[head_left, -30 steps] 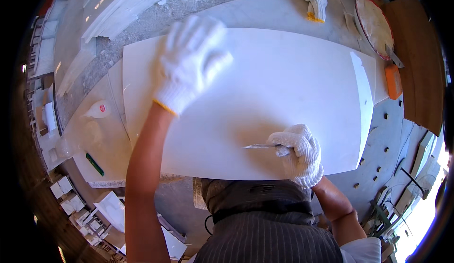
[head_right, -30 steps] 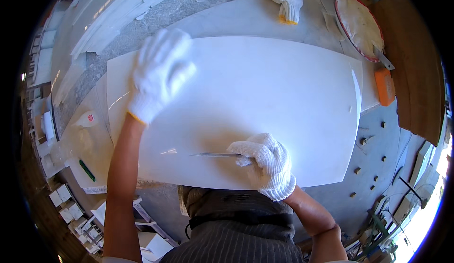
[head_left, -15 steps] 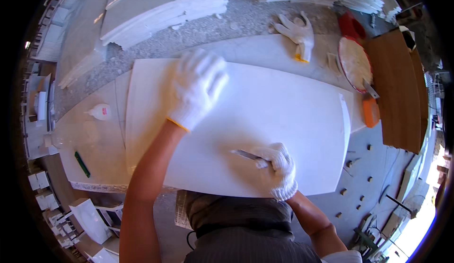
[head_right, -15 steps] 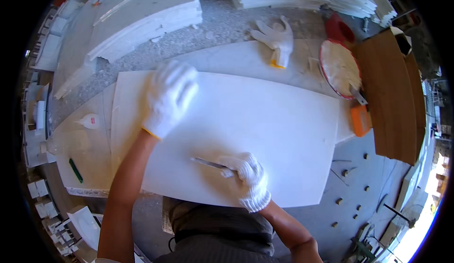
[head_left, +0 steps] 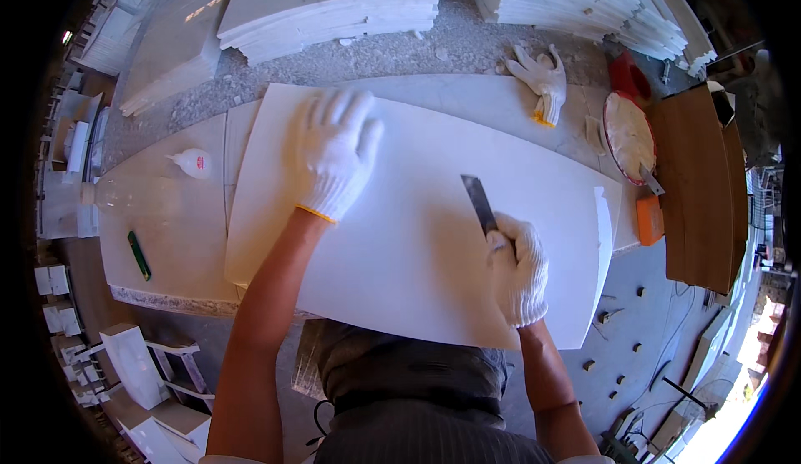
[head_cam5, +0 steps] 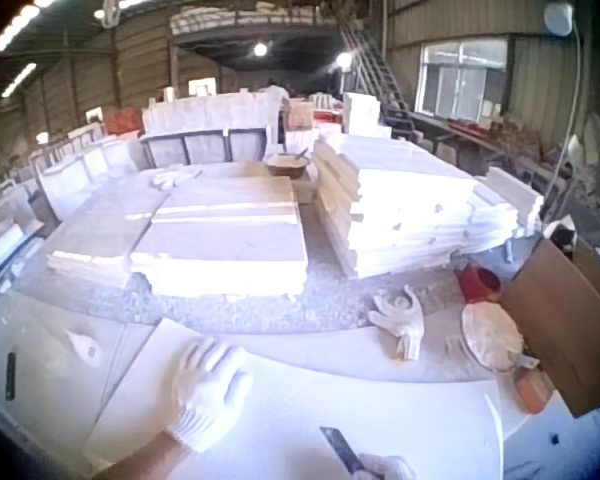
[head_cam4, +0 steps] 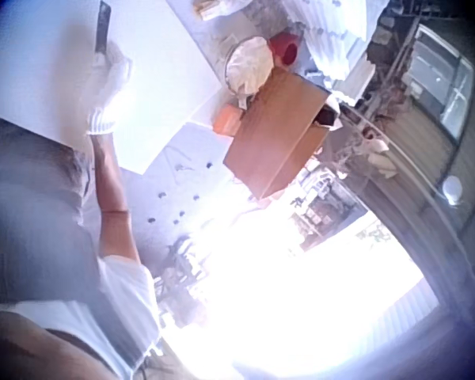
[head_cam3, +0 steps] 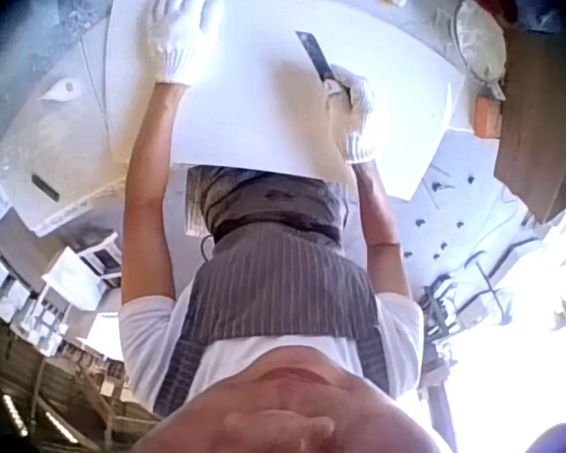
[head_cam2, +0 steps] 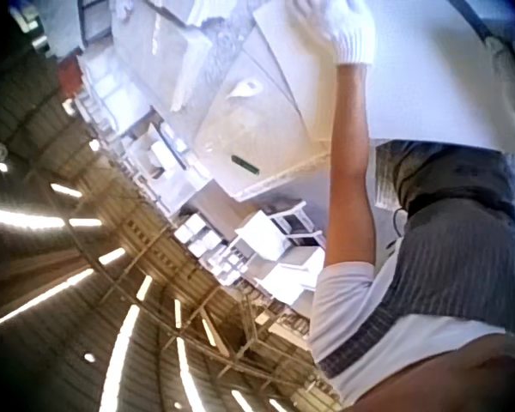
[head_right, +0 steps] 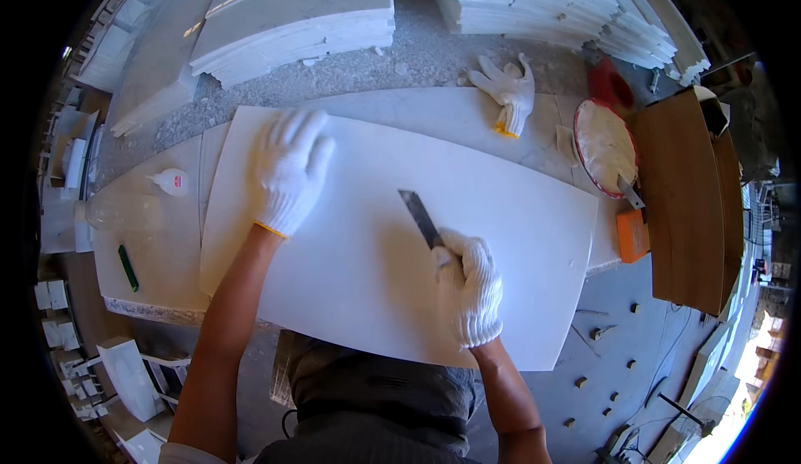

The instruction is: The person uses a utility knife to scrape the surface of a large white plastic sheet on a workbench. They repeatedly scrape different areas and wipe the surface with gloved hands, removing residue or film from the sheet.

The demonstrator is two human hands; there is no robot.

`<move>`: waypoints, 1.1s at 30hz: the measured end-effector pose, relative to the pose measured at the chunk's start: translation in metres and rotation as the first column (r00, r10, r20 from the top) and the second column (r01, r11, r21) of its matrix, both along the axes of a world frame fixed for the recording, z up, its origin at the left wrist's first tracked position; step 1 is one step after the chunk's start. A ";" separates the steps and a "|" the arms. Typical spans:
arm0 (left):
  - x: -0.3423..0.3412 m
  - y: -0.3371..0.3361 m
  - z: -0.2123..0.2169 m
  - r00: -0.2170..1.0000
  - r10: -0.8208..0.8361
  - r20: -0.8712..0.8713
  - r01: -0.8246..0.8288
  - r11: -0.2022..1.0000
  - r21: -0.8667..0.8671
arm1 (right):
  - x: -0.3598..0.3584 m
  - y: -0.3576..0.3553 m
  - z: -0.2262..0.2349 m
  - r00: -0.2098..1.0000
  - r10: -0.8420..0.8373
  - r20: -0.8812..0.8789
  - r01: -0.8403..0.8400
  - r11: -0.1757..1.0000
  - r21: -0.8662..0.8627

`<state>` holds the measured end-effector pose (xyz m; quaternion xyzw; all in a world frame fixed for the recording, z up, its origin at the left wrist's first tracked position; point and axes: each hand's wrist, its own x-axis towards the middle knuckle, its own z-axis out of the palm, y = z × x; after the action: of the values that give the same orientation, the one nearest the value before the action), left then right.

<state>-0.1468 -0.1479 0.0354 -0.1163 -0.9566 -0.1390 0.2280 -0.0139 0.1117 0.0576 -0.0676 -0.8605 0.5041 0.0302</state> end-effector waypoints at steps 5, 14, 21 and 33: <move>0.012 -0.007 -0.006 0.995 0.095 0.013 -0.094 0.995 -0.027 | -0.043 0.002 -0.008 0.997 0.041 -0.065 -0.036 0.996 0.081; 0.013 -0.010 -0.016 0.992 0.128 0.016 -0.128 0.991 0.023 | -0.141 -0.014 -0.015 0.860 0.476 -0.184 -0.363 0.824 0.436; 0.009 -0.008 -0.018 0.992 0.122 -0.012 -0.122 0.992 0.025 | -0.168 -0.004 -0.051 0.767 0.612 -0.193 -0.399 0.690 0.604; 0.012 -0.007 -0.012 0.992 0.123 -0.018 -0.119 0.979 0.169 | -0.144 -0.015 -0.020 0.788 0.616 0.003 -0.570 0.728 0.382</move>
<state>-0.1351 -0.1552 0.0232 -0.0404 -0.9435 -0.2030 0.2587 -0.1583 0.0970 0.0380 0.2490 -0.9107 0.3226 -0.0675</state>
